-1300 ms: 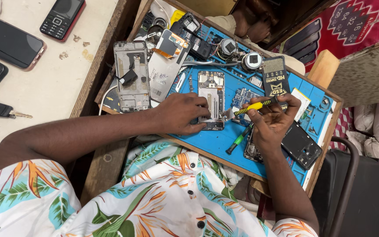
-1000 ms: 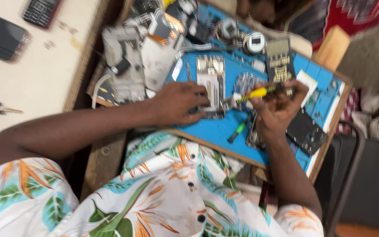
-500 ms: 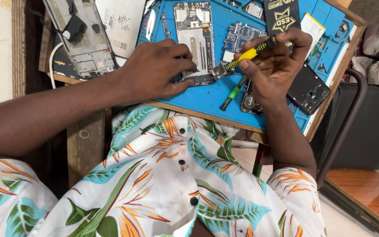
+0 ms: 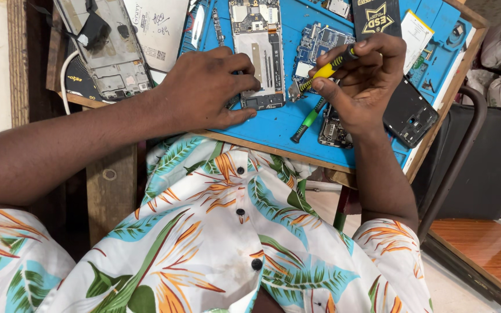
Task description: The person uses a yellow-handled screwdriver to remove screws from a disassembled mobile phone chassis on a blue mat. They then use their fingers to lift and reposition internal components and a metal bracket within the chassis.
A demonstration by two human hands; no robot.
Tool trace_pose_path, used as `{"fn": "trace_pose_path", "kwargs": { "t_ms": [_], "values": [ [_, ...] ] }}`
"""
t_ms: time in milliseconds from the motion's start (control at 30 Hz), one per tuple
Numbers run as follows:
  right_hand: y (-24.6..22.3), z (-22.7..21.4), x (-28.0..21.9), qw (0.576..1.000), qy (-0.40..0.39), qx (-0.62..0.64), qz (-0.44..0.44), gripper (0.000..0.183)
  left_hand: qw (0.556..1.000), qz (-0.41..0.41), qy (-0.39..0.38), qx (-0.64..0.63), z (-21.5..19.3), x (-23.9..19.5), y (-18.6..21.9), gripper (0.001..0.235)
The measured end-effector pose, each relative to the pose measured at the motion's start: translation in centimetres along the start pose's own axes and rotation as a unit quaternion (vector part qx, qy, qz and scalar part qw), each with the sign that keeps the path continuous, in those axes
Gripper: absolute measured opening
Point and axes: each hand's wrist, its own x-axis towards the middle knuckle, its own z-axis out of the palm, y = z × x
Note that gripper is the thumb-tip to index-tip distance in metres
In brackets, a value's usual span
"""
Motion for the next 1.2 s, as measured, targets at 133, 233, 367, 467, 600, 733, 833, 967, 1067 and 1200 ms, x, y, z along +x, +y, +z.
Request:
{"fn": "trace_pose_path", "kwargs": {
  "t_ms": [133, 233, 367, 467, 600, 733, 833, 967, 1067, 1200],
  "values": [
    [0.0, 0.1, 0.1, 1.000, -0.003, -0.009, 0.002, 0.057, 1.000, -0.006, -0.004, -0.003, 0.0, 0.0, 0.1, 0.040],
    [0.0, 0.2, 0.2, 1.000, -0.007, -0.010, -0.002, 0.058, 1.000, -0.007, -0.009, -0.004, 0.0, 0.0, 0.0, 0.039],
    [-0.3, 0.2, -0.2, 1.000, -0.005, -0.007, 0.014, 0.058, 1.000, 0.000, 0.000, 0.001, 0.1, -0.1, 0.0, 0.040],
    [-0.4, 0.2, -0.1, 1.000, -0.006, -0.003, 0.013, 0.058, 1.000, 0.000, 0.007, -0.005, 0.0, 0.0, 0.1, 0.040],
    [-0.4, 0.3, 0.2, 1.000, -0.011, -0.006, 0.008, 0.057, 1.000, -0.004, 0.004, -0.012, -0.2, 0.1, 0.2, 0.039],
    [-0.4, 0.3, 0.0, 1.000, -0.007, -0.006, 0.010, 0.057, 1.000, -0.008, -0.008, -0.014, 0.0, 0.1, 0.1, 0.040],
    [-0.1, -0.2, 0.0, 1.000, -0.014, -0.004, 0.008, 0.057, 1.000, -0.013, -0.007, -0.008, 0.3, -0.1, -0.1, 0.040],
    [-0.1, 0.0, -0.3, 1.000, 0.023, 0.014, 0.007, 0.058, 0.999, -0.008, 0.010, -0.041, 0.4, -0.4, -0.1, 0.039],
    [-1.0, 1.2, 0.4, 0.995, 0.066, 0.070, 0.016, 0.058, 0.996, -0.019, 0.029, -0.086, -0.2, 0.2, 1.1, 0.042],
    [-1.5, 2.0, 0.2, 0.988, 0.098, 0.118, 0.030, 0.062, 0.974, -0.064, 0.050, -0.213, -0.1, 0.4, 2.5, 0.045]
  ]
}}
